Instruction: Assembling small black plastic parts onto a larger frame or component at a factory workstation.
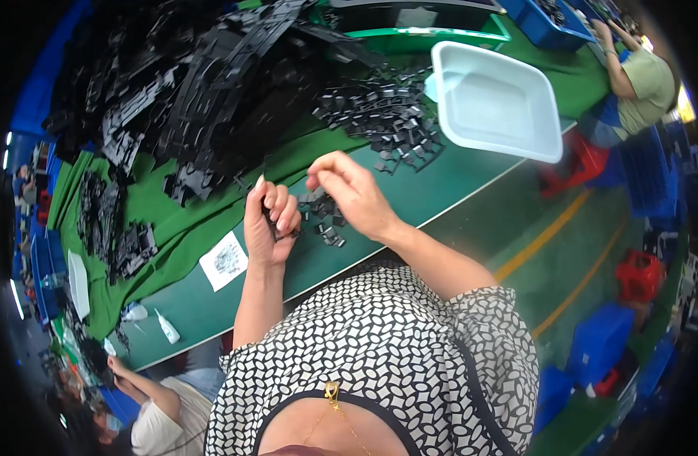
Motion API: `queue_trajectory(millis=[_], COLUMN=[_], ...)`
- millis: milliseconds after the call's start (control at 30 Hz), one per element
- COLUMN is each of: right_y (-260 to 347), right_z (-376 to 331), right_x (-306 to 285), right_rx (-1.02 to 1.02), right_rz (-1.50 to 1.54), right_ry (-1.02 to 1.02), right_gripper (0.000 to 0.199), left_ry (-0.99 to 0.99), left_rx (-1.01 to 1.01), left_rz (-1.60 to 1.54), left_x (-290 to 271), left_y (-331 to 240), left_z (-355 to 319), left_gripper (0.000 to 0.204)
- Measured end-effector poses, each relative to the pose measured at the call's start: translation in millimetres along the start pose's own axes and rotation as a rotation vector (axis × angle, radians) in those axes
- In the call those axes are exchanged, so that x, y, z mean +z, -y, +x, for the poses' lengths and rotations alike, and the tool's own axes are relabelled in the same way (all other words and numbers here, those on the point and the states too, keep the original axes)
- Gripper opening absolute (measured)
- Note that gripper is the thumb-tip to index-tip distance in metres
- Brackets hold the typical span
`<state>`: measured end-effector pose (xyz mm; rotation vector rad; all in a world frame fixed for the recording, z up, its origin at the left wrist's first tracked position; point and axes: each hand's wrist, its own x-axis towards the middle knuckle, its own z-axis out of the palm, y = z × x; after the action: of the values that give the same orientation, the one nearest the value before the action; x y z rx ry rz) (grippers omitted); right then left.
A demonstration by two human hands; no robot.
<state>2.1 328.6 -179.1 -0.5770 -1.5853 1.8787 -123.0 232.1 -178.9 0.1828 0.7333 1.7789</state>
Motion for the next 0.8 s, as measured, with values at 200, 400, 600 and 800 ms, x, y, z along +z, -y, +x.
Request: queue_trajectory(millis=[200, 400, 600, 800], right_y=[74, 176, 178, 177], right_z=[-3, -30, -18, -26], right_x=[5, 23, 48, 46], right_rx=[-0.324, -0.760, -1.028, -1.043], right_rz=[0.548, 0.795, 0.734, 0.662], right_ry=[0.314, 0.838, 0.849, 0.849], right_gripper=[0.021, 0.035, 0.038, 0.036], left_ry=[-0.031, -0.009, -0.011, 0.019], left_rx=[0.024, -0.006, 0.007, -0.012], left_rz=[-0.062, -0.042, -0.028, -0.055], left_x=[-9, -5, -4, -9], left_y=[-1, -5, -3, -1], left_z=[3, 3, 3, 1], left_gripper=[0.035, 0.037, 0.035, 0.034])
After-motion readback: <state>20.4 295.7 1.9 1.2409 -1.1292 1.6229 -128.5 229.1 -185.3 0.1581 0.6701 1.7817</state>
